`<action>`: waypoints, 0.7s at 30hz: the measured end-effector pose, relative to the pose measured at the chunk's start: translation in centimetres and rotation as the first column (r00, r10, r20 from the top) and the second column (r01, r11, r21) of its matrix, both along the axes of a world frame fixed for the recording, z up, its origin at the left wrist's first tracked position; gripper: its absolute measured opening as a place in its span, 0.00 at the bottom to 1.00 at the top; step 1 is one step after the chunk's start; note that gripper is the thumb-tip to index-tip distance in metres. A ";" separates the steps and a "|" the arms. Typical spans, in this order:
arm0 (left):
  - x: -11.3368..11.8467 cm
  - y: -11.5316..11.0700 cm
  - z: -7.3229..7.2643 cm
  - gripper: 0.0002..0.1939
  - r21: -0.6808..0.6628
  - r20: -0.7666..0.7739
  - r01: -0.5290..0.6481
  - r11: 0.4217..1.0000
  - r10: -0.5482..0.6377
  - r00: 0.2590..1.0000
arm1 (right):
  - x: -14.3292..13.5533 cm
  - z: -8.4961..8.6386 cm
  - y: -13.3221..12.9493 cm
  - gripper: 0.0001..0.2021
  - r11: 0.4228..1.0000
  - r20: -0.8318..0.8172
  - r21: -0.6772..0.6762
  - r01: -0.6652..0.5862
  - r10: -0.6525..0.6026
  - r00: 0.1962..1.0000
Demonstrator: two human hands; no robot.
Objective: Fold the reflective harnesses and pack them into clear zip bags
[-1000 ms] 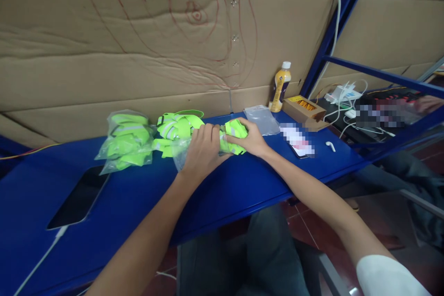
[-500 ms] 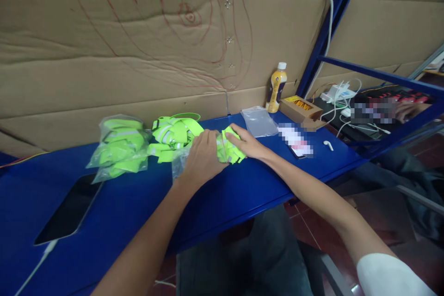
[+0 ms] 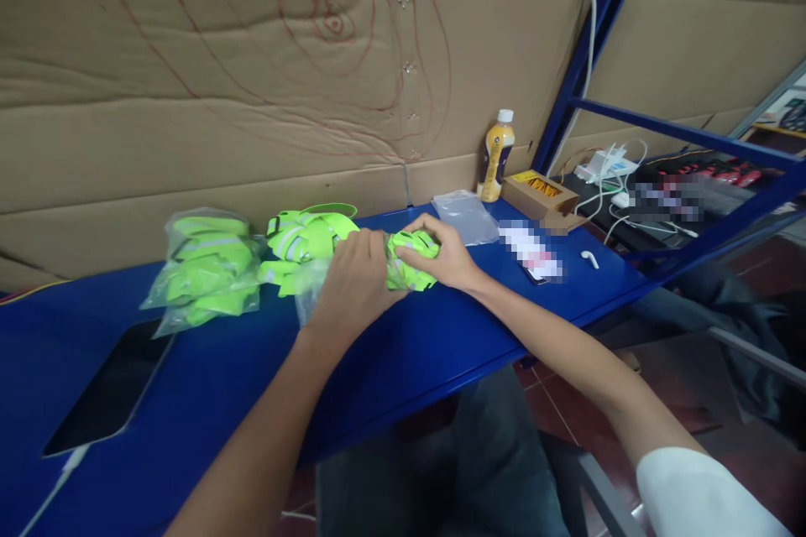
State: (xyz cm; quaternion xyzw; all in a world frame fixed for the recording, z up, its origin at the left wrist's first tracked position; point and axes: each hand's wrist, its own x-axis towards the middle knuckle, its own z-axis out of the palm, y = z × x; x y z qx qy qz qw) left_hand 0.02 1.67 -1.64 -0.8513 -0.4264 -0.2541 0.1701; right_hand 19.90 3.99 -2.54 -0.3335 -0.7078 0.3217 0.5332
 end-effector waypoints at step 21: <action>0.4 0.8 -2.1 0.37 -0.242 0.149 0.030 0.970 0.007 0.989 | 0.5 1.1 -0.1 0.18 0.993 0.208 -0.112 -0.045 0.067 0.976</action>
